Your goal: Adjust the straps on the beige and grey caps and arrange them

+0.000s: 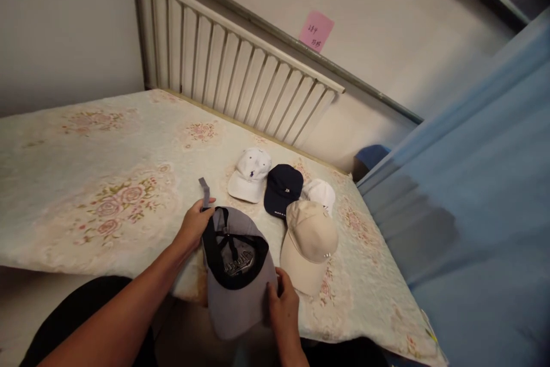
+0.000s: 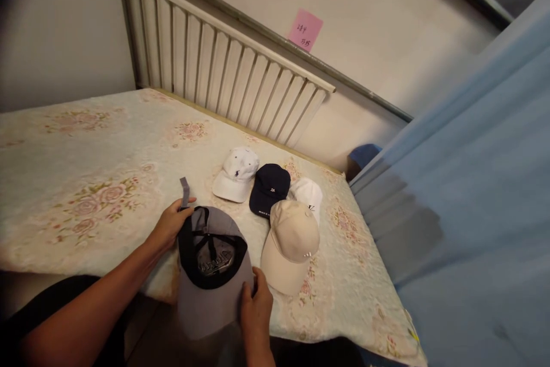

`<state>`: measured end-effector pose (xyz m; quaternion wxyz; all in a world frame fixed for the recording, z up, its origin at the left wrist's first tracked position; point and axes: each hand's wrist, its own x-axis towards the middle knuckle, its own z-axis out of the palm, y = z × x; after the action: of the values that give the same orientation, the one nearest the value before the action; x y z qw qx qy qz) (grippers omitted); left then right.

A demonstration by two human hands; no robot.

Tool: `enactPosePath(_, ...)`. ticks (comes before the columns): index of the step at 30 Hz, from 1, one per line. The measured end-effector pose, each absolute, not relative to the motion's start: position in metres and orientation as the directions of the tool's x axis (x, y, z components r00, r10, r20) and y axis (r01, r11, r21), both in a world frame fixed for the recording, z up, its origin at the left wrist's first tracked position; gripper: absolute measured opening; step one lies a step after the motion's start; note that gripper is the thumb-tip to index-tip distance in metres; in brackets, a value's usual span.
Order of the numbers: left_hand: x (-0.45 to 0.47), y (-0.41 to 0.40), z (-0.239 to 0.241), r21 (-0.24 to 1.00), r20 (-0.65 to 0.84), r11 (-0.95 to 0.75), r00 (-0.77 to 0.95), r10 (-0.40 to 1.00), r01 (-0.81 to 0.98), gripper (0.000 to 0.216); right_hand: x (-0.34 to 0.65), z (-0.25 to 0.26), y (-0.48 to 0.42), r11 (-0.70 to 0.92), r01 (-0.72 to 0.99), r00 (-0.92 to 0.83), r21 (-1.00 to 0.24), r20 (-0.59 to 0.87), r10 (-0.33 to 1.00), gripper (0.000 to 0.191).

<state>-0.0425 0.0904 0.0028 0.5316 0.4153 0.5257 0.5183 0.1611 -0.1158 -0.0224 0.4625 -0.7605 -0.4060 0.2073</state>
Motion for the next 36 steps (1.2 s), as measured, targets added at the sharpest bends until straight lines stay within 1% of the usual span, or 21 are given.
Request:
enactPosePath(3, -0.047, 0.092, -0.001, 0.989, -0.12, 0.113, -0.065, 0.991, -0.095, 0.039, 0.155, -0.008, -0.115, -0.166, 0.528, 0.616, -0.833, 0.241, 0.75, 0.036)
enactPosePath(4, -0.047, 0.092, -0.001, 0.992, -0.103, 0.099, -0.056, 0.993, -0.072, 0.038, 0.15, -0.001, -0.113, -0.119, 0.563, 0.603, -0.818, 0.308, 0.736, 0.034)
enactPosePath(5, -0.048, 0.093, 0.0, 0.996, -0.084, 0.082, -0.047, 0.995, -0.041, 0.036, 0.144, 0.008, -0.109, -0.08, 0.581, 0.582, -0.81, 0.345, 0.736, 0.031)
enactPosePath(6, -0.048, 0.095, 0.0, 0.998, -0.067, 0.067, -0.036, 0.997, -0.006, 0.034, 0.137, 0.016, -0.104, -0.05, 0.576, 0.553, -0.816, 0.344, 0.759, 0.027)
enactPosePath(7, -0.048, 0.096, 0.001, 0.998, -0.054, 0.054, -0.025, 0.998, 0.025, 0.033, 0.129, 0.024, -0.097, -0.031, 0.547, 0.515, -0.836, 0.307, 0.8, 0.022)
enactPosePath(8, -0.049, 0.097, 0.002, 0.998, -0.046, 0.047, -0.017, 0.999, 0.047, 0.032, 0.121, 0.03, -0.089, -0.031, 0.497, 0.489, -0.867, 0.251, 0.836, 0.018)
enactPosePath(9, -0.049, 0.098, 0.003, 0.998, -0.042, 0.042, -0.012, 0.999, 0.054, 0.031, 0.114, 0.034, -0.079, -0.058, 0.417, 0.464, -0.907, 0.157, 0.872, 0.015)
enactPosePath(10, -0.05, 0.099, 0.003, 0.998, -0.033, 0.034, -0.006, 0.999, 0.053, 0.031, 0.106, 0.036, -0.069, -0.116, 0.283, 0.437, -0.952, 0.021, 0.899, 0.016)
enactPosePath(11, -0.051, 0.1, 0.003, 0.999, -0.019, 0.019, 0.0, 1.0, 0.05, 0.03, 0.1, 0.036, -0.059, -0.197, 0.091, 0.404, -0.976, -0.145, 0.903, 0.019)
enactPosePath(12, -0.052, 0.101, 0.003, 0.999, -0.003, 0.003, 0.007, 1.0, 0.049, 0.029, 0.094, 0.035, -0.05, -0.279, -0.123, 0.345, -0.952, -0.305, 0.888, 0.022)
enactPosePath(13, -0.052, 0.101, 0.003, 0.999, 0.013, -0.013, 0.014, 1.0, 0.052, 0.028, 0.089, 0.032, -0.04, -0.334, -0.322, 0.285, -0.886, -0.427, 0.858, 0.024)
enactPosePath(14, -0.053, 0.101, 0.003, 0.998, 0.026, -0.027, 0.023, 0.999, 0.06, 0.027, 0.085, 0.029, -0.032, -0.359, -0.472, 0.241, -0.805, -0.509, 0.826, 0.022)
enactPosePath(15, -0.053, 0.102, 0.004, 0.997, 0.034, -0.036, 0.029, 0.999, 0.072, 0.027, 0.081, 0.026, -0.024, -0.354, -0.572, 0.228, -0.74, -0.558, 0.798, 0.018)
enactPosePath(16, -0.053, 0.102, 0.004, 0.996, 0.035, -0.038, 0.035, 0.999, 0.083, 0.027, 0.078, 0.023, -0.017, -0.331, -0.634, 0.233, -0.699, -0.581, 0.78, 0.014)
enactPosePath(19, -0.052, 0.101, 0.006, 0.996, 0.029, -0.033, 0.058, 0.998, 0.081, 0.027, 0.072, 0.016, -0.001, -0.291, -0.677, 0.249, -0.676, -0.582, 0.774, 0.014)
enactPosePath(22, -0.05, 0.1, 0.007, 0.997, 0.053, -0.056, 0.073, 0.996, 0.053, 0.025, 0.069, 0.012, 0.008, -0.342, -0.663, 0.204, -0.666, -0.6, 0.773, 0.012)
enactPosePath(25, -0.049, 0.101, 0.008, 0.992, 0.101, -0.105, 0.064, 0.993, 0.074, 0.023, 0.069, 0.01, 0.013, -0.357, -0.666, 0.195, -0.655, -0.615, 0.764, 0.013)
enactPosePath(30, -0.05, 0.101, 0.012, 0.979, 0.184, -0.183, -0.003, 0.983, 0.084, 0.023, 0.079, 0.016, 0.015, -0.248, -0.688, 0.275, -0.682, -0.561, 0.781, 0.01)
enactPosePath(33, -0.052, 0.099, 0.018, 0.977, 0.214, -0.214, -0.005, 0.977, 0.024, 0.023, 0.085, 0.024, 0.015, -0.215, -0.693, 0.284, -0.688, -0.535, 0.796, 0.01)
enactPosePath(36, -0.053, 0.098, 0.023, 0.973, 0.219, -0.213, 0.057, 0.974, -0.093, 0.023, 0.089, 0.033, 0.014, -0.196, -0.702, 0.273, -0.685, -0.513, 0.814, 0.009)
